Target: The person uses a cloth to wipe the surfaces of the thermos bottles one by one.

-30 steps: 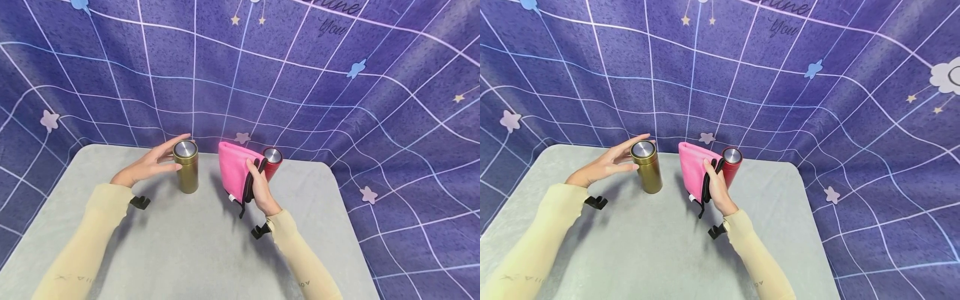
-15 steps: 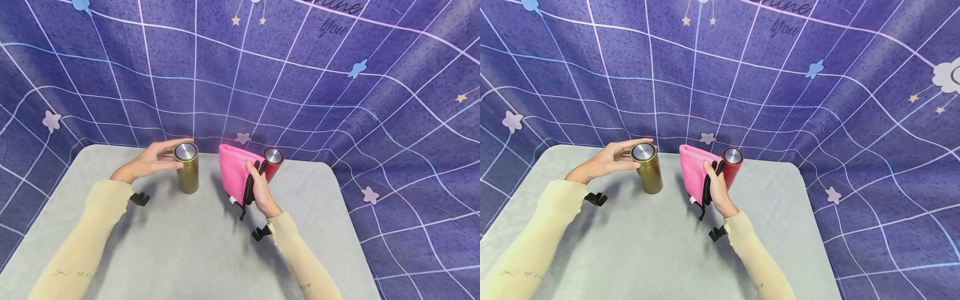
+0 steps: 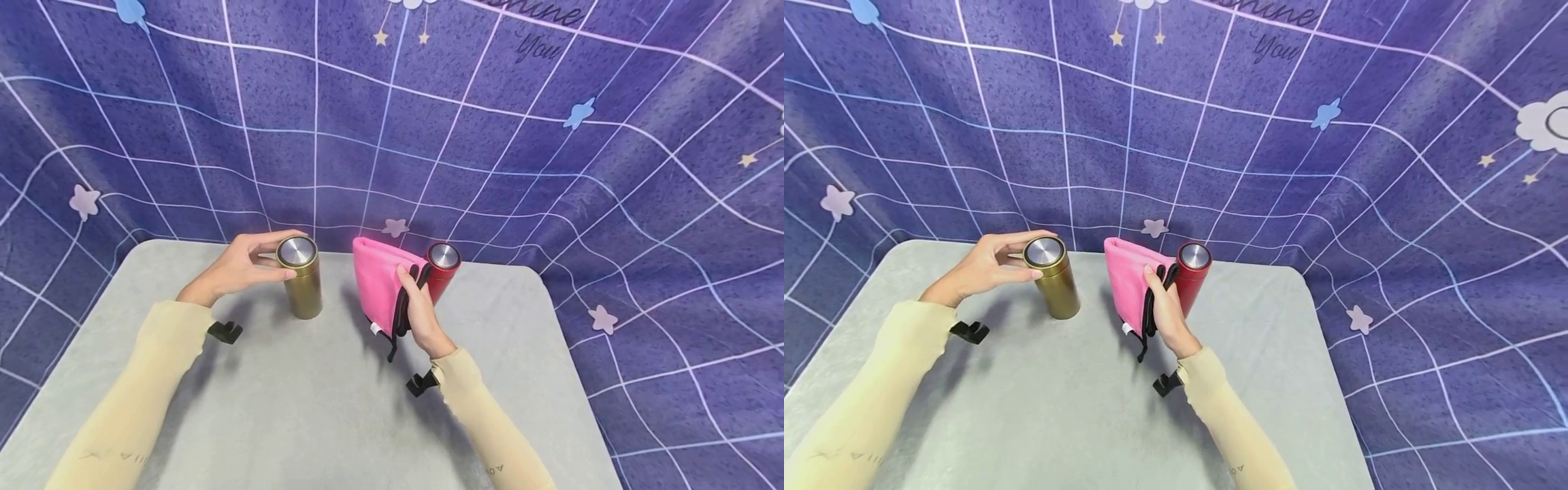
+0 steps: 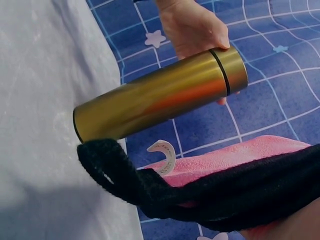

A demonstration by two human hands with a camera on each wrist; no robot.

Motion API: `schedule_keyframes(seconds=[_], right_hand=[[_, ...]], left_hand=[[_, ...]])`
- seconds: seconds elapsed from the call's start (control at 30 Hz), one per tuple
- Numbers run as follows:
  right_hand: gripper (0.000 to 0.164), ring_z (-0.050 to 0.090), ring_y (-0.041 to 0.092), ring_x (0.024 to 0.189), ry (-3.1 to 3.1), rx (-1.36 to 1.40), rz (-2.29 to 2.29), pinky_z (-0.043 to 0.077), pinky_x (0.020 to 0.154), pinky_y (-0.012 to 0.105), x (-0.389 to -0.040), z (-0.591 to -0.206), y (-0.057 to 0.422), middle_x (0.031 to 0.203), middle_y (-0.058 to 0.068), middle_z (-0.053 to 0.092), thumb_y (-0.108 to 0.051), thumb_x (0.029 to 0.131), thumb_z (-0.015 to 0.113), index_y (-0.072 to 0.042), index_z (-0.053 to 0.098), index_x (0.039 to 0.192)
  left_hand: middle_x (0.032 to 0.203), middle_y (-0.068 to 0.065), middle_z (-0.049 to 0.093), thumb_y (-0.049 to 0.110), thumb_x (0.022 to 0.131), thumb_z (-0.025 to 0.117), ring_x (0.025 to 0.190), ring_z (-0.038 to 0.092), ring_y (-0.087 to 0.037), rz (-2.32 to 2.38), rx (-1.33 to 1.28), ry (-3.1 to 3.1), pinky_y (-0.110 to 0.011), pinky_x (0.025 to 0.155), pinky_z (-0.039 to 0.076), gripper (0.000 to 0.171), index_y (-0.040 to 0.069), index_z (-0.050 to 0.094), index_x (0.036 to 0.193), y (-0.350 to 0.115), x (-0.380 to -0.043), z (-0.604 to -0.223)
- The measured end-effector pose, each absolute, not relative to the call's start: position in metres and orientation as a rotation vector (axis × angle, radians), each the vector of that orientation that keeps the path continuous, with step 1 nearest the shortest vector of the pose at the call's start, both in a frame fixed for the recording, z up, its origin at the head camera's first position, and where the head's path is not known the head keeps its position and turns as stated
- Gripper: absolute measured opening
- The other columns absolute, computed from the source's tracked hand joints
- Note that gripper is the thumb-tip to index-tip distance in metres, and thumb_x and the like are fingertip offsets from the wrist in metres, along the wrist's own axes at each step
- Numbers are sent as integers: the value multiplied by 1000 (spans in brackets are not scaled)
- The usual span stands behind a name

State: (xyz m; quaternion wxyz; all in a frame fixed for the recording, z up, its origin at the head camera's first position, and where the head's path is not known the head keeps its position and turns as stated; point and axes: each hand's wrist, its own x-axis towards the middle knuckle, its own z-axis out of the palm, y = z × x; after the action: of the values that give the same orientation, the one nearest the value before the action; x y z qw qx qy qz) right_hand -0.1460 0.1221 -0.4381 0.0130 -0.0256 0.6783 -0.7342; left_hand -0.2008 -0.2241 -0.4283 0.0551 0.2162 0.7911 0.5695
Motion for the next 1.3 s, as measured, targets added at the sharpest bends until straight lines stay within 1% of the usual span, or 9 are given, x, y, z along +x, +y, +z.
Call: schedule_keyframes(seconds=[0.3,0.57,0.73,0.83,0.9,1.0,1.07,1.13,1.3], right_hand=[[49,49,27,136,2156,-147,-2229,30,126,47,-141,-439,98,143,15,54,-37,108,52,-3,50,143],[48,57,19,118,2201,-309,-2194,42,113,37,-132,-433,85,134,16,63,-37,109,51,-1,54,141],[51,62,16,120,2257,-454,-2131,50,110,33,-120,-431,79,137,13,68,-39,110,50,-3,59,144],[47,70,28,107,2256,-582,-2117,62,94,44,-115,-430,75,135,7,71,-34,113,50,-8,58,151],[48,70,37,98,2206,-711,-2116,65,77,52,-113,-429,72,146,3,66,-28,114,48,-14,52,160],[49,69,37,79,2184,-834,-2088,62,59,50,-112,-429,70,122,5,72,-22,115,47,-22,45,164],[50,67,28,72,2230,-872,-2048,61,59,42,-111,-431,69,106,11,71,-21,115,47,-24,44,165],[48,66,20,65,2291,-849,-2016,59,59,36,-110,-434,70,85,12,61,-23,115,49,-23,48,163],[47,66,17,67,2312,-826,-1995,59,62,37,-110,-436,74,89,17,64,-25,115,49,-22,50,161]], left_hand=[[140,3,72,10,86,92,123,70,-10,1783,604,2448,-29,95,62,71,24,65,150,-227,-186,-432],[134,0,74,-2,83,90,118,73,-14,1879,741,2435,-30,94,63,71,15,67,148,-214,-174,-428],[137,-2,73,-2,82,90,118,73,-15,1895,798,2422,-31,94,63,71,14,67,147,-204,-172,-428],[138,-2,72,-2,82,91,118,74,-15,1899,813,2429,-30,94,63,71,14,67,147,-201,-173,-427],[138,-2,73,-2,82,91,117,74,-15,1902,813,2438,-29,93,63,71,14,67,147,-200,-173,-426],[137,-2,73,-3,81,91,116,75,-15,1921,813,2433,-29,93,63,72,14,67,147,-200,-172,-425],[137,-3,73,-3,81,91,116,75,-16,1931,818,2430,-29,93,63,72,13,67,147,-200,-172,-423],[136,-3,73,-5,80,90,116,75,-16,1948,821,2422,-30,93,63,72,12,67,147,-199,-171,-422],[137,-2,73,-7,81,89,115,75,-16,1972,822,2419,-30,94,63,73,11,66,147,-197,-168,-419]])
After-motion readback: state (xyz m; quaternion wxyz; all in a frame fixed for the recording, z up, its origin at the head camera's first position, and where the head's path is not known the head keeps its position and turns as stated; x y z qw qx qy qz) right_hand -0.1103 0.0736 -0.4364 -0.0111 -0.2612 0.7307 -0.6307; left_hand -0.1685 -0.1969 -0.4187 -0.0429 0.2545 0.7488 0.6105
